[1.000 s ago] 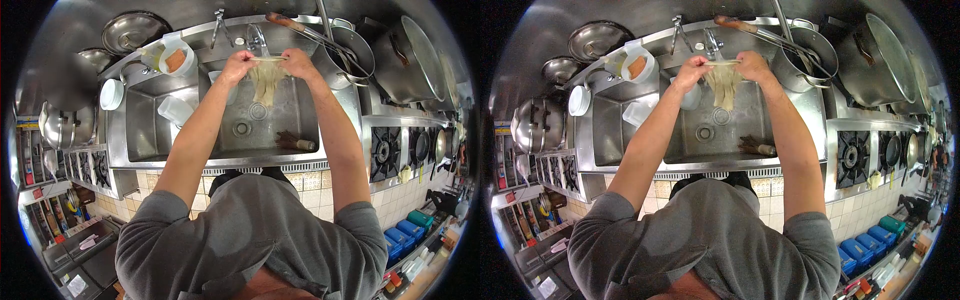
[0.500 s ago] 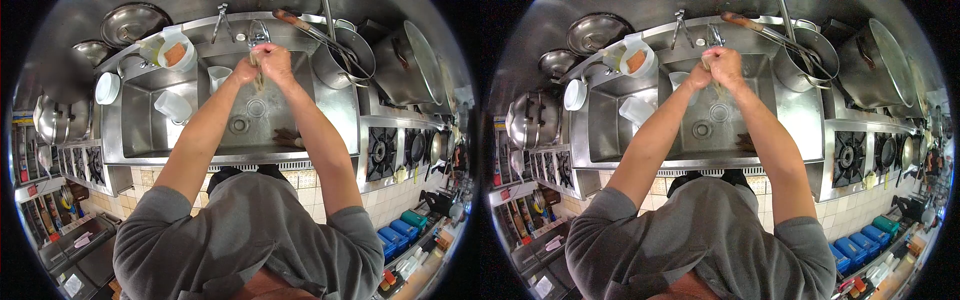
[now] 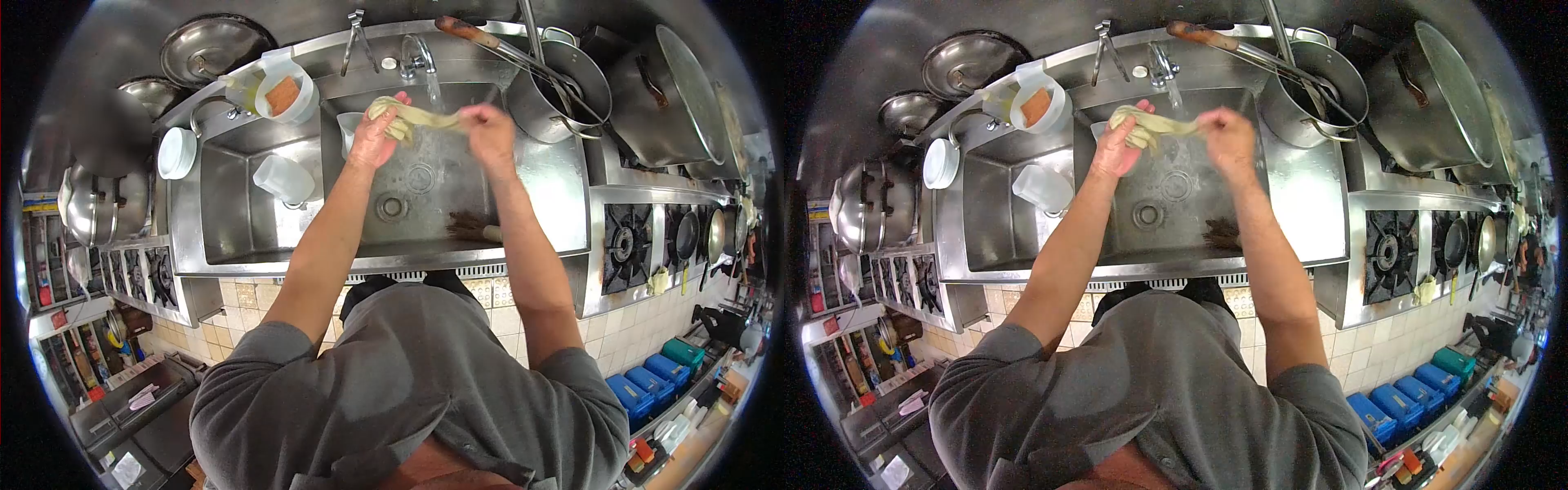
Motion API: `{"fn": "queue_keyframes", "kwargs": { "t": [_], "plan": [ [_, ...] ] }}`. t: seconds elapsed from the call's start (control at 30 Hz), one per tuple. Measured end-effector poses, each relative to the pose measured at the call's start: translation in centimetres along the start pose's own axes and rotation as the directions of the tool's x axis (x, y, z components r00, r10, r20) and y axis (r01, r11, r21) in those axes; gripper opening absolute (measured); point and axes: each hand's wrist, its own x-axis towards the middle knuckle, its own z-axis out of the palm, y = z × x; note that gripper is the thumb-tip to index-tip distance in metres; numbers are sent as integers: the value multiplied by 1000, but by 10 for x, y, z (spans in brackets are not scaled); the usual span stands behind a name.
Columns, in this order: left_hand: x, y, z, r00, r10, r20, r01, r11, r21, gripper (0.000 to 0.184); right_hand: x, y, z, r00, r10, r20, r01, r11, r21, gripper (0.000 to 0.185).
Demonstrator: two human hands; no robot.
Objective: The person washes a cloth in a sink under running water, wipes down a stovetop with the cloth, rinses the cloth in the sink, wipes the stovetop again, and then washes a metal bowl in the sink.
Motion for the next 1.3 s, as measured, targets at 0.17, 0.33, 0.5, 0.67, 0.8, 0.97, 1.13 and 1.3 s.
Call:
{"fn": "queue_keyframes", "kwargs": {
  "t": [0.17, 0.33, 0.5, 0.67, 0.8, 0.97, 1.13, 1.3],
  "plan": [
    [6, -13, 5, 979, -57, -194, 28, 989, -145, 30, -36, 27, 77, 551, 525, 649, -831, 277, 481, 29],
    [-23, -21, 28, 972, -66, -225, 26, 984, -176, 27, -31, 35, 123, 652, 486, 582, -665, -1, 747, 28],
    [-30, -21, 10, 850, -262, -458, 174, 959, -225, 27, -39, 13, 116, 878, 435, 201, -411, 468, 782, 22],
    [-23, -15, 12, 909, -261, -326, 261, 964, -45, 44, -30, 8, 118, 985, 139, 106, -172, 878, 447, 17],
    [-8, -10, 19, 914, -360, -189, 357, 933, -52, 47, -12, 2, 106, 991, -80, 109, 81, 997, -6, 29],
    [35, -6, 68, 991, -27, -129, 79, 907, 413, 43, 14, 18, 86, 847, 186, 499, -522, 109, 846, 49],
    [81, -16, 88, 961, -268, 65, 231, 910, 345, 63, 26, 14, 43, 780, 6, 625, -611, 223, 760, 57],
    [111, -11, 78, 872, -469, 143, 389, 839, 379, 64, 61, 42, 32, 674, 69, 736, -626, 583, 518, 49]
  ]
}}
